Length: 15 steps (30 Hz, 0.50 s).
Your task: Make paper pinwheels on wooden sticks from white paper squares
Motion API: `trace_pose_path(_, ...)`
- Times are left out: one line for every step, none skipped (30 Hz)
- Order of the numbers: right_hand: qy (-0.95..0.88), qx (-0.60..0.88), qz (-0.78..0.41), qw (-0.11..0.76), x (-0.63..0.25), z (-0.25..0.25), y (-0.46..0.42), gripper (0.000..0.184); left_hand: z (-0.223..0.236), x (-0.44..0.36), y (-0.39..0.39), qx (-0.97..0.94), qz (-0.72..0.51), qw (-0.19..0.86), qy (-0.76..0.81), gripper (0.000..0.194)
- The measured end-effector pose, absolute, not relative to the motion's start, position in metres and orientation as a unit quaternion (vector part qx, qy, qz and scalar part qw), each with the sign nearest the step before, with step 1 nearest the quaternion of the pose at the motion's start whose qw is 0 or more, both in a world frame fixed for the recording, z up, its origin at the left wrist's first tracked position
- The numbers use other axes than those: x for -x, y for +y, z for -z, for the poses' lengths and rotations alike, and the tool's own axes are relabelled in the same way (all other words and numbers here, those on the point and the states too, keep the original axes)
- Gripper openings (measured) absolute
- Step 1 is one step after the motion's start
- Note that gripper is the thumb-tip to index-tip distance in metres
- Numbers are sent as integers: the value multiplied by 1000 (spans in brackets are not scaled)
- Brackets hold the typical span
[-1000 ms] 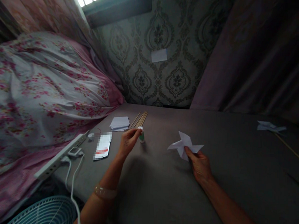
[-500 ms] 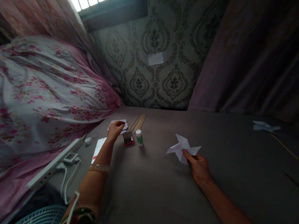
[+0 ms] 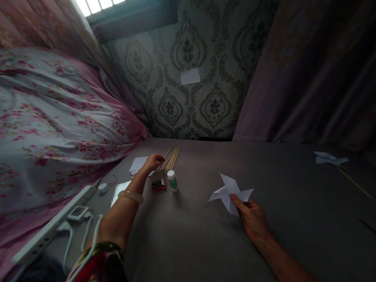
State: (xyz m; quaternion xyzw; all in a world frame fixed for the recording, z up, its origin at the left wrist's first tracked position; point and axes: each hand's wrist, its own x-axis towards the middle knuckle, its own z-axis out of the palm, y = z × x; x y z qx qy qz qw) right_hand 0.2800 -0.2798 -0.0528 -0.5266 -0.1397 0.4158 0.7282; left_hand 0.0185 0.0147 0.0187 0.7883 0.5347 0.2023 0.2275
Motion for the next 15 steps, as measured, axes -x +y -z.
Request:
trace_pose_path(-140,529,-415,727,-280,52,-280,34,-18,-22,18,-794,-190,227,530,27)
trace_pose_path(-140,530,-416,725,-280,52,-280,34,-17,-25,21,-800,-180,227,526,26)
trace_pose_path(-137,531,-416,725,-280,51,-280,35,-16,-28,25,-805,-169,226,521,25)
trace_pose_path(-135,532,-417,725,-279,50,-280,35,-14,-32,28,-810,-159,225,517,24)
trace_pose_path(-132,531,-419,724,-279,49,-280,36,-13,-35,32,-816,-150,223,513,22)
trace_pose_path(-130,530,-422,724,-279,49,-280,36,-11,-39,35,-820,-140,221,509,21)
trace_pose_path(-128,527,-426,724,-279,49,-280,36,-10,-43,39,-825,-130,218,505,19)
trace_pose_path(-127,525,-431,723,-279,48,-280,36,-9,-47,41,-829,-120,215,502,19)
trace_pose_path(-125,523,-437,721,-279,48,-280,36,-8,-50,44,-833,-111,210,500,18)
trace_pose_path(-123,522,-442,720,-279,48,-280,36,-6,-54,46,-836,-103,206,497,18)
trace_pose_path(-120,521,-444,719,-279,48,-280,36,-6,-57,48,-840,-97,200,495,18)
trace_pose_path(-117,521,-445,719,-279,48,-280,36,-5,-61,49,-843,-92,194,493,18)
trace_pose_path(-114,521,-444,720,-279,48,-280,37,-4,-63,50,-846,-88,188,491,18)
trace_pose_path(-111,522,-441,722,-279,48,-280,37,-3,-65,51,-849,-84,182,490,17)
trace_pose_path(-108,523,-437,724,-279,48,-280,37,-2,-67,52,-851,-80,176,489,17)
